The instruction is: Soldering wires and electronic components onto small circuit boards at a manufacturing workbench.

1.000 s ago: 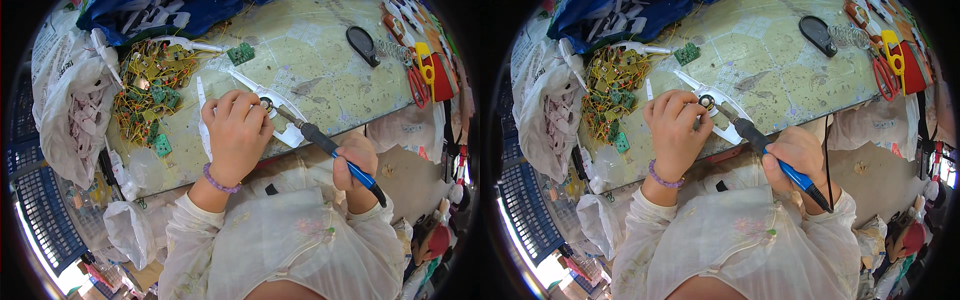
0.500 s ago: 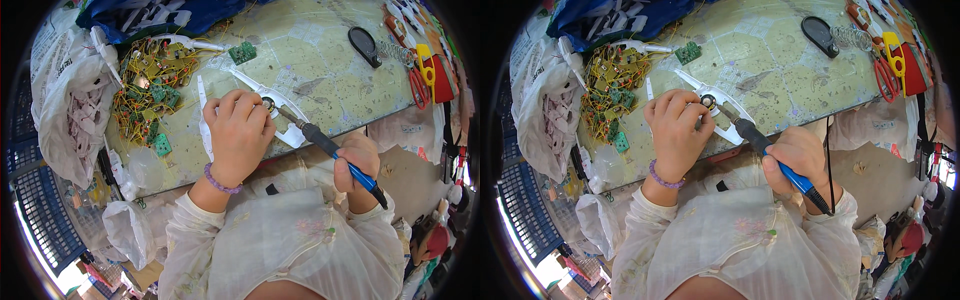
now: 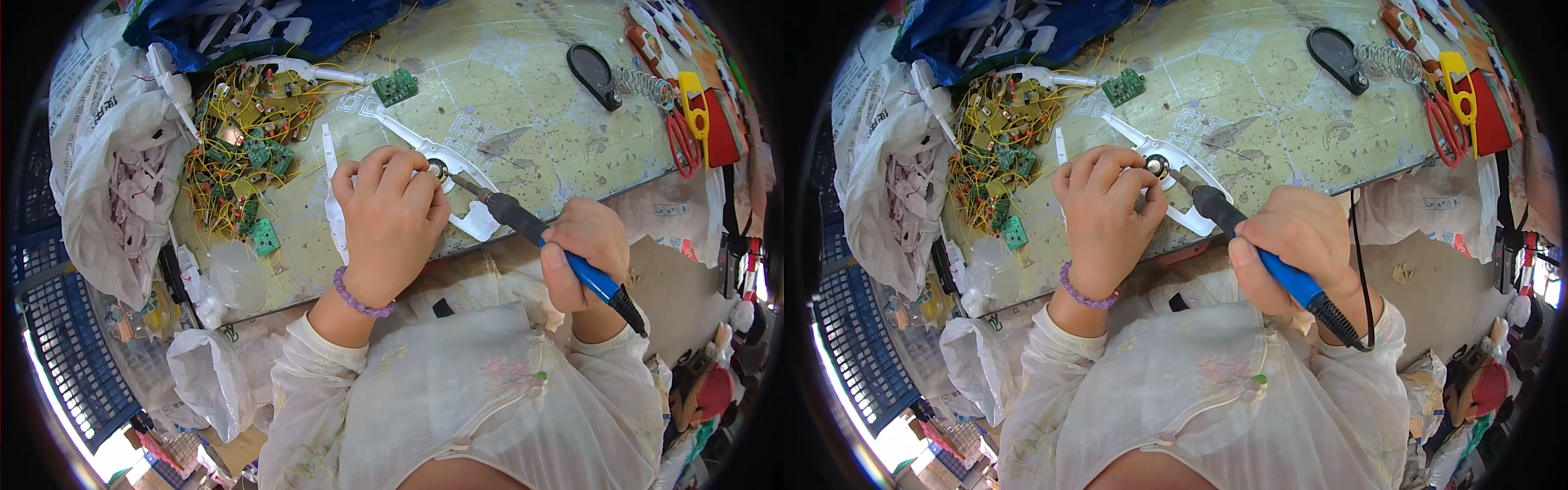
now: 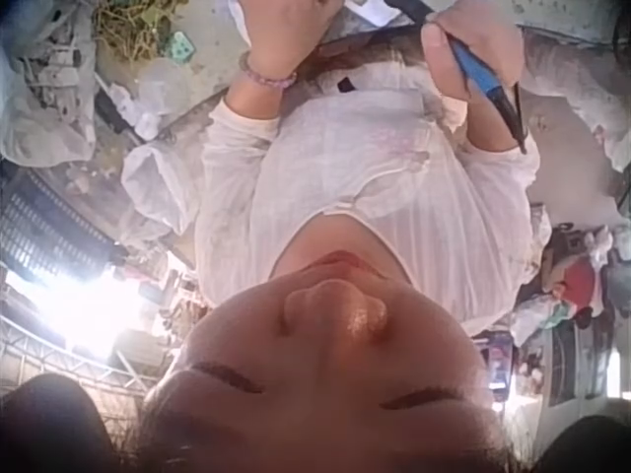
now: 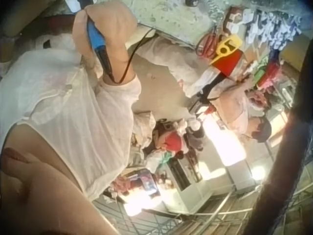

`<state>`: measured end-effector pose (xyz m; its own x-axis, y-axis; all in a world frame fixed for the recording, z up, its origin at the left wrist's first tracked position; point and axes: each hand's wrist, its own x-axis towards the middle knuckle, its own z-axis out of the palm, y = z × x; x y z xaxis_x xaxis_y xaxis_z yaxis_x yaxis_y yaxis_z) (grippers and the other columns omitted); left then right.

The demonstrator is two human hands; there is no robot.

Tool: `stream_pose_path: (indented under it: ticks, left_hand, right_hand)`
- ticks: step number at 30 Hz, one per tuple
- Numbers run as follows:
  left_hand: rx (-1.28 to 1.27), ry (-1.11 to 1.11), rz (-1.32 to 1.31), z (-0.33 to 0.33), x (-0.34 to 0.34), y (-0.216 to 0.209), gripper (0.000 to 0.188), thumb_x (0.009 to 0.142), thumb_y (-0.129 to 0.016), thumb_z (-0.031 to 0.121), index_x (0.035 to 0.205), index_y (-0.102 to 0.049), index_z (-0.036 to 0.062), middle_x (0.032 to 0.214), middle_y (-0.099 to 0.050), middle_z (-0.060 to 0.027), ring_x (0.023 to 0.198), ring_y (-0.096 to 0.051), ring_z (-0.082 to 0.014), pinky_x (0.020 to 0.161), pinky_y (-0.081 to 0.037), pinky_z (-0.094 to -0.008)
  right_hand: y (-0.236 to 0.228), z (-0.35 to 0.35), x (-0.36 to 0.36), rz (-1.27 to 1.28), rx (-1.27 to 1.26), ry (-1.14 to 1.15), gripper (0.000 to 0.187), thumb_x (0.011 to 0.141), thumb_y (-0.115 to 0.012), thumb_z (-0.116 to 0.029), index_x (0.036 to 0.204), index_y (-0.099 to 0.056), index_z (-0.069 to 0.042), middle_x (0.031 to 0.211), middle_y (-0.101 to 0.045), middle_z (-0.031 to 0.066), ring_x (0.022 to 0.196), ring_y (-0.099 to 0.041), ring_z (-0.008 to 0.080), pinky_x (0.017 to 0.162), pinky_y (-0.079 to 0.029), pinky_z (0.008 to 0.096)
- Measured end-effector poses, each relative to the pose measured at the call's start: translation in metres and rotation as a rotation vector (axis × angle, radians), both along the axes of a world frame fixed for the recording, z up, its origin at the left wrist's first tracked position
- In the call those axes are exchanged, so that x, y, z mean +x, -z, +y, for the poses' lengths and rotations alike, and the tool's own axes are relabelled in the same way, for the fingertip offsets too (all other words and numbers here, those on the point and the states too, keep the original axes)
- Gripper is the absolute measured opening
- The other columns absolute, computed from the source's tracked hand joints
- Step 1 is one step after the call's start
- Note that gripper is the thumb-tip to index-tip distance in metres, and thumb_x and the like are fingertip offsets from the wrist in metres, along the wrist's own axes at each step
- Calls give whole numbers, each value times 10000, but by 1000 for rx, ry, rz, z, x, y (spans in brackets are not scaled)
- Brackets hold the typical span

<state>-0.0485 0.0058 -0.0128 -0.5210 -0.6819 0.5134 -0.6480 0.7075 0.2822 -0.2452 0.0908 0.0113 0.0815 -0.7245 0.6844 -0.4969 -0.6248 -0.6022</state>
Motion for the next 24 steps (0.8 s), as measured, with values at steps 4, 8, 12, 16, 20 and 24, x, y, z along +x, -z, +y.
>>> stream_pose_path:
  ticks: [4,8,12,16,20,24]
  left_hand:
    - [0,-2,-5,1,1,1,103,668,-679,57,729,-603,91,908,-593,-4,962,-547,-205,844,-331,-423]
    - [-1,1,-11,3,1,1,104,668,-679,59,731,-603,92,909,-593,-6,965,-547,-205,845,-331,-425]
    - [2,-8,-15,2,-1,-2,115,663,-699,68,728,-612,106,918,-605,2,968,-553,-205,856,-335,-411]
    - [-8,-12,-20,0,-3,-3,121,665,-719,80,725,-623,121,924,-617,8,969,-560,-209,865,-342,-394]
    - [22,8,-14,1,0,-4,128,688,-699,94,797,-636,112,935,-601,-4,986,-550,-216,873,-334,-418]
    - [38,14,-3,6,6,-9,161,718,-705,132,869,-651,113,987,-606,-15,1012,-542,-231,885,-332,-414]
  right_hand:
    - [3,1,-1,-9,-10,2,134,741,-595,0,868,-556,17,674,-558,114,489,-478,221,459,-366,322]
    - [11,11,-8,-8,-72,29,157,746,-639,3,884,-564,-12,663,-571,61,449,-471,212,430,-354,325]
    - [20,20,-16,-196,-102,130,124,807,-597,-30,913,-552,18,665,-566,93,495,-487,191,476,-378,307]
    - [21,30,-27,-134,-157,282,154,852,-579,-56,975,-523,19,695,-531,99,527,-456,162,496,-367,300]
    - [13,23,-44,-429,-392,681,181,897,-590,-102,1024,-504,-4,734,-548,88,585,-497,119,516,-398,227]
    - [-27,32,-95,-465,-443,909,124,900,-596,-119,954,-552,-16,693,-557,59,548,-482,82,509,-362,200]
